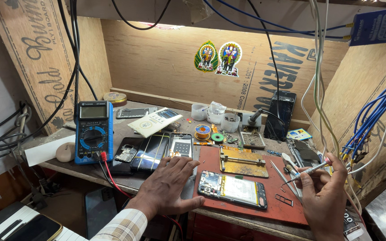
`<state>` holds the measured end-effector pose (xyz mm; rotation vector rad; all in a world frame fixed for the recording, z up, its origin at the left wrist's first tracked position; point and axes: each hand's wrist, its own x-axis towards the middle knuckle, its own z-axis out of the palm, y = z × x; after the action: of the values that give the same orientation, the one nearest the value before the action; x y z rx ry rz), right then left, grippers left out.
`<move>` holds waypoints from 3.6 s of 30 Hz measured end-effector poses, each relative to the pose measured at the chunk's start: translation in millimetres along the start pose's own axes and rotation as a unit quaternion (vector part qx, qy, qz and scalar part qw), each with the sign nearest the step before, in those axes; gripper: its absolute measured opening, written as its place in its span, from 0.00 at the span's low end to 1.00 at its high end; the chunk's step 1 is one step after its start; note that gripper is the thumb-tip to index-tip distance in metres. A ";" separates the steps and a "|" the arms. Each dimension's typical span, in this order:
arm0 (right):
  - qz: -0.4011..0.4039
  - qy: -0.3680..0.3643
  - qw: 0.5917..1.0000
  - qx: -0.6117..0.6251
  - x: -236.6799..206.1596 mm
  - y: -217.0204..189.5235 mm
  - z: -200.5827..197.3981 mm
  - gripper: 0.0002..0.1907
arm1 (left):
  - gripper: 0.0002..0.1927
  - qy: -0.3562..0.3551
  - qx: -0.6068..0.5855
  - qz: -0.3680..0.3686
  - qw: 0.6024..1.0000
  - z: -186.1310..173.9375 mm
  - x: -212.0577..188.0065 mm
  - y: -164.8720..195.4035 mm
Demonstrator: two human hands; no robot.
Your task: The person repairs a disassembled smartphone on a workbench, holding the phone steady with one hand while using a precision screwdriver with the other to work on the internal components. They occasionally reposition the phone and pick at small parts on the board.
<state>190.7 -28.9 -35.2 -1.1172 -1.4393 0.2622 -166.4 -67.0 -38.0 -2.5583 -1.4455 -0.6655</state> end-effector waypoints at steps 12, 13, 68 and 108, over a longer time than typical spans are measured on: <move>-0.033 0.019 0.997 0.074 -3.7 17.0 -2.1 0.35 | 0.49 0.001 -0.017 -0.002 1.000 -1.6 0.3 1.1; -0.033 0.020 0.996 0.077 -3.3 18.1 -2.4 0.35 | 0.49 0.006 -0.013 0.002 1.000 -1.8 0.6 1.4; 0.098 -0.145 0.972 0.156 -39.3 -61.9 103.0 0.36 | 0.50 0.012 -0.025 -0.027 0.999 0.8 1.0 5.0; 0.047 -0.121 0.977 0.168 -45.4 -57.6 102.2 0.35 | 0.49 -0.004 -0.040 -0.041 0.998 1.5 1.6 4.3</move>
<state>66.6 -46.3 -47.3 -0.8975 -1.4869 0.7029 -161.7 -67.6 -38.2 -2.5755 -1.5639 -0.7401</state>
